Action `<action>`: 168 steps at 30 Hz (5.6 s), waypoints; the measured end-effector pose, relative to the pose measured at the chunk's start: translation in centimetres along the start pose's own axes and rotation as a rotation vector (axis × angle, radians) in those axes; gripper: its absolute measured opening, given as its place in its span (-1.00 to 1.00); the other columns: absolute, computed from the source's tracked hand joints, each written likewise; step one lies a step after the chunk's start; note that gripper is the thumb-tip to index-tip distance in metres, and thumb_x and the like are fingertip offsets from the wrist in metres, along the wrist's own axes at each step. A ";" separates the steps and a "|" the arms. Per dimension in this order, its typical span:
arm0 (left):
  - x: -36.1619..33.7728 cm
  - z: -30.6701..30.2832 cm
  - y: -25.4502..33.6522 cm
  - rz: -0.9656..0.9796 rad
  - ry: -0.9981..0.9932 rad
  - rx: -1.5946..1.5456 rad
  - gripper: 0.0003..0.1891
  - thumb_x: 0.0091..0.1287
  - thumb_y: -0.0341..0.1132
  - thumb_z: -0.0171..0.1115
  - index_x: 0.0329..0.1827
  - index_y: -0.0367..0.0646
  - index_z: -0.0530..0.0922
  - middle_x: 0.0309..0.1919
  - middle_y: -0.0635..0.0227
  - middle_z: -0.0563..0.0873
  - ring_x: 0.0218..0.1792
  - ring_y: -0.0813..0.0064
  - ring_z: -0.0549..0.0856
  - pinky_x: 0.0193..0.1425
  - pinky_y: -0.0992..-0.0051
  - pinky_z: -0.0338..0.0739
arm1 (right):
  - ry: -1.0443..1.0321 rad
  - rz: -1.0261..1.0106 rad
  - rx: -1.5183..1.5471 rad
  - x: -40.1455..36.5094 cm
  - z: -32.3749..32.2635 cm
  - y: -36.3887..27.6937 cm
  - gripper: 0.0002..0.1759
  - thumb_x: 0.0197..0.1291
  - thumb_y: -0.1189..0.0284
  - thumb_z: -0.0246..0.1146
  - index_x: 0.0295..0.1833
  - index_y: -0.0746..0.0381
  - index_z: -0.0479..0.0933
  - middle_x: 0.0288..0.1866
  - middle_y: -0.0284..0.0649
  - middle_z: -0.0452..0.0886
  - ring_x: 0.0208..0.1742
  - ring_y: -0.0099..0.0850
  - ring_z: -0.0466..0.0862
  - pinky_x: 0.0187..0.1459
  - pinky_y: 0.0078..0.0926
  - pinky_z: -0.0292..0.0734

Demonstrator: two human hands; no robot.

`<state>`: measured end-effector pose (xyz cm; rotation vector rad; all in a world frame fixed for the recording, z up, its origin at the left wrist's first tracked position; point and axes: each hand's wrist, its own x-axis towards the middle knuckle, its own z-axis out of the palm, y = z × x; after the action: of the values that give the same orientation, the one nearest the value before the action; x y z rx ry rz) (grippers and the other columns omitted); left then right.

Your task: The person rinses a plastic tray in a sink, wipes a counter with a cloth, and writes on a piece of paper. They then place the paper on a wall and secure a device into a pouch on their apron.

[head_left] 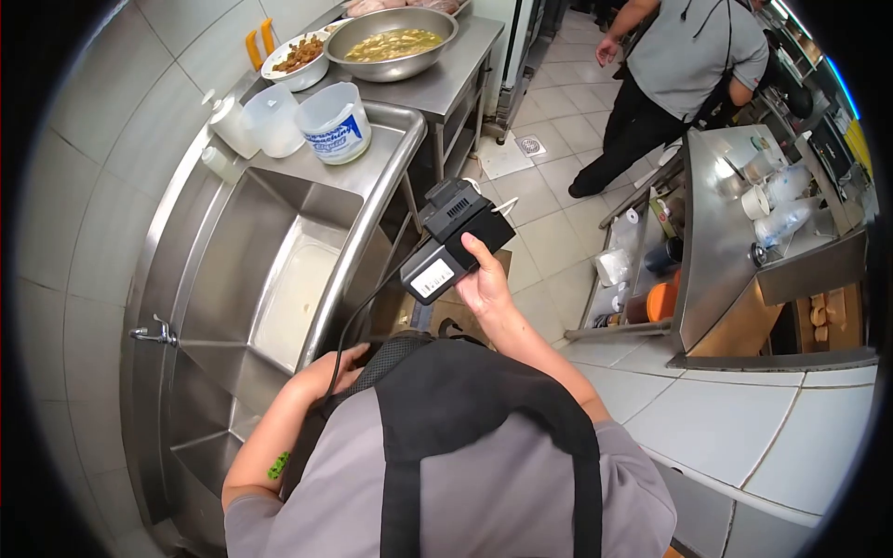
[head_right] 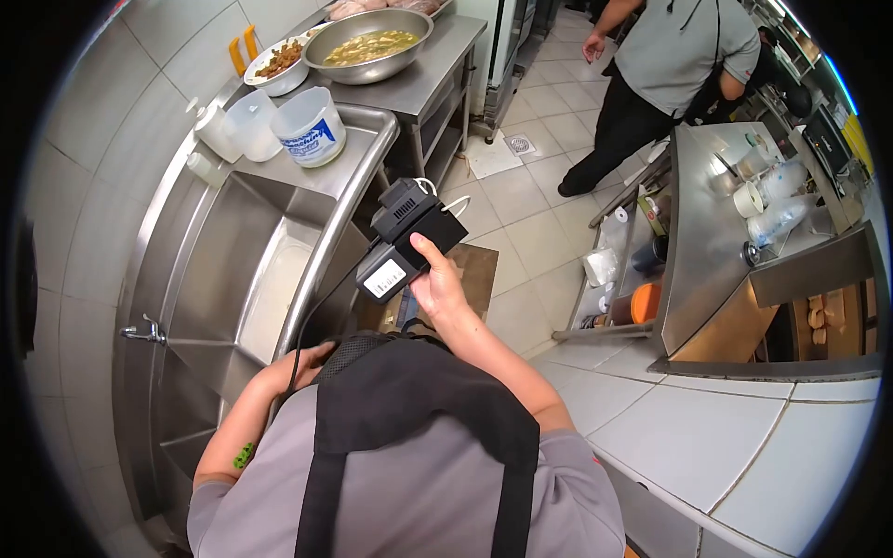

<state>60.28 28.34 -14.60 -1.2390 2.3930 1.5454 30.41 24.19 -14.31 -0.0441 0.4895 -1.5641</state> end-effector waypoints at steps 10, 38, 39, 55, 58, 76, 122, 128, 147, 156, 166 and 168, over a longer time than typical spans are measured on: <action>6.0 2.4 1.1 0.075 0.049 -0.835 -0.49 0.26 -0.32 0.27 0.18 -0.42 0.34 0.04 0.25 0.59 0.04 0.62 0.54 0.12 0.61 0.43 | -0.014 0.063 -0.086 -1.6 -0.5 2.4 -0.50 0.10 0.45 0.33 0.15 0.31 0.36 0.08 -0.17 0.50 0.12 -0.31 0.50 0.22 -0.22 0.38; -1.3 1.8 0.6 0.004 0.360 -0.818 -0.42 0.05 -0.27 0.39 0.14 -0.23 0.38 -0.06 0.37 0.58 -0.02 0.59 0.54 0.10 0.51 0.42 | -0.621 0.720 -0.935 5.3 -0.7 -4.1 -0.36 0.38 0.02 -0.08 0.28 0.35 0.29 0.07 -0.24 0.54 0.06 -0.42 0.56 0.05 -0.39 0.49; -1.7 1.3 2.1 0.004 0.384 -0.763 -0.54 0.08 -0.30 0.38 0.03 -0.21 0.42 -0.15 0.47 0.57 -0.11 0.68 0.51 0.01 0.58 0.42 | -0.625 0.731 -0.932 5.3 0.0 -3.2 -0.36 0.38 0.02 -0.08 0.28 0.35 0.29 0.07 -0.24 0.54 0.06 -0.42 0.56 0.05 -0.39 0.49; -5.9 1.7 5.2 -0.190 0.529 -0.370 -0.63 -0.08 -0.36 0.41 -0.32 -0.22 0.37 -0.45 0.38 0.60 -0.34 0.69 0.50 -0.12 0.56 0.46 | -1.548 0.606 -1.660 3.8 9.1 3.5 -0.10 -0.40 0.25 0.57 0.15 0.25 0.35 -0.03 -0.10 0.53 0.03 -0.25 0.55 0.02 -0.41 0.44; -5.9 2.4 4.0 -0.083 0.549 -0.410 -0.60 -0.09 -0.36 0.40 -0.27 -0.22 0.35 -0.26 0.29 0.64 -0.27 0.64 0.49 -0.07 0.54 0.44 | -1.620 0.466 -1.591 3.2 8.4 4.0 -0.19 -0.39 0.30 0.53 0.10 0.24 0.38 -0.06 -0.13 0.54 -0.01 -0.23 0.56 -0.01 -0.38 0.45; 4.3 -0.2 -4.2 0.038 -0.053 -0.532 -0.68 0.24 -0.31 0.18 0.06 -0.14 0.53 -0.08 0.40 0.63 -0.11 0.54 0.60 -0.06 0.48 0.55 | -1.685 0.220 -1.629 0.8 7.6 8.0 -0.23 -0.46 0.34 0.49 0.04 0.19 0.41 -0.18 -0.11 0.51 -0.10 -0.07 0.54 -0.13 -0.25 0.45; 0.7 -3.4 1.9 -0.132 0.572 0.349 -0.84 -0.17 -0.37 0.29 -0.47 -0.19 0.61 -0.49 0.20 0.65 -0.35 0.18 0.65 -0.26 0.31 0.54 | -1.736 -0.342 -1.946 -3.5 7.1 8.1 -0.15 -0.42 0.26 0.52 0.10 0.27 0.36 -0.08 -0.17 0.45 -0.01 -0.25 0.44 -0.02 -0.37 0.39; 2.9 -3.2 2.7 -0.005 0.635 0.276 -0.84 -0.10 -0.38 0.29 -0.41 -0.17 0.66 -0.47 0.23 0.66 -0.39 0.22 0.67 -0.27 0.36 0.57 | -1.485 -0.111 -1.939 -3.0 6.6 4.6 -0.18 -0.32 0.45 0.48 0.17 0.34 0.29 0.03 -0.12 0.38 0.09 -0.16 0.40 0.09 -0.32 0.40; 3.5 -3.0 3.9 -0.053 0.539 0.518 -0.87 -0.03 -0.33 0.28 -0.44 -0.16 0.65 -0.41 0.28 0.67 -0.35 0.20 0.66 -0.27 0.31 0.56 | -1.483 -0.022 -2.047 -1.9 6.0 5.2 -0.15 -0.38 0.41 0.50 0.19 0.21 0.34 0.09 -0.18 0.44 0.16 -0.20 0.37 0.24 -0.13 0.16; -0.3 -2.6 5.9 -0.060 0.591 0.321 -0.93 -0.01 -0.38 0.30 -0.47 -0.15 0.61 -0.47 0.30 0.64 -0.41 0.25 0.65 -0.35 0.35 0.51 | -0.800 0.086 -1.468 -0.5 0.5 0.6 -0.42 -0.12 0.35 0.49 0.06 0.27 0.48 -0.18 -0.27 0.59 -0.13 -0.50 0.57 -0.11 -0.57 0.45; 0.4 -1.7 6.0 -0.243 0.557 0.150 -0.91 0.06 -0.34 0.23 -0.47 -0.17 0.60 -0.47 0.28 0.61 -0.38 0.20 0.63 -0.28 0.32 0.50 | -1.011 -0.025 -1.856 -3.0 -1.0 3.0 -0.79 -0.11 0.37 0.27 -0.51 0.26 0.42 -0.55 -0.12 0.52 -0.44 -0.12 0.53 -0.37 -0.23 0.41; 0.4 -1.4 5.5 -0.252 0.513 0.174 -0.89 0.09 -0.39 0.24 -0.35 -0.22 0.64 -0.45 0.21 0.63 -0.42 0.26 0.64 -0.30 0.40 0.49 | -0.915 0.235 -1.910 -2.7 -1.1 3.3 -0.86 -0.10 0.49 0.20 -0.54 0.29 0.38 -0.58 -0.12 0.45 -0.43 -0.17 0.51 -0.41 -0.29 0.38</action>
<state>57.04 28.03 -9.97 -1.9929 2.4334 1.0156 33.36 27.14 -15.73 -1.9310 0.9780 -0.2287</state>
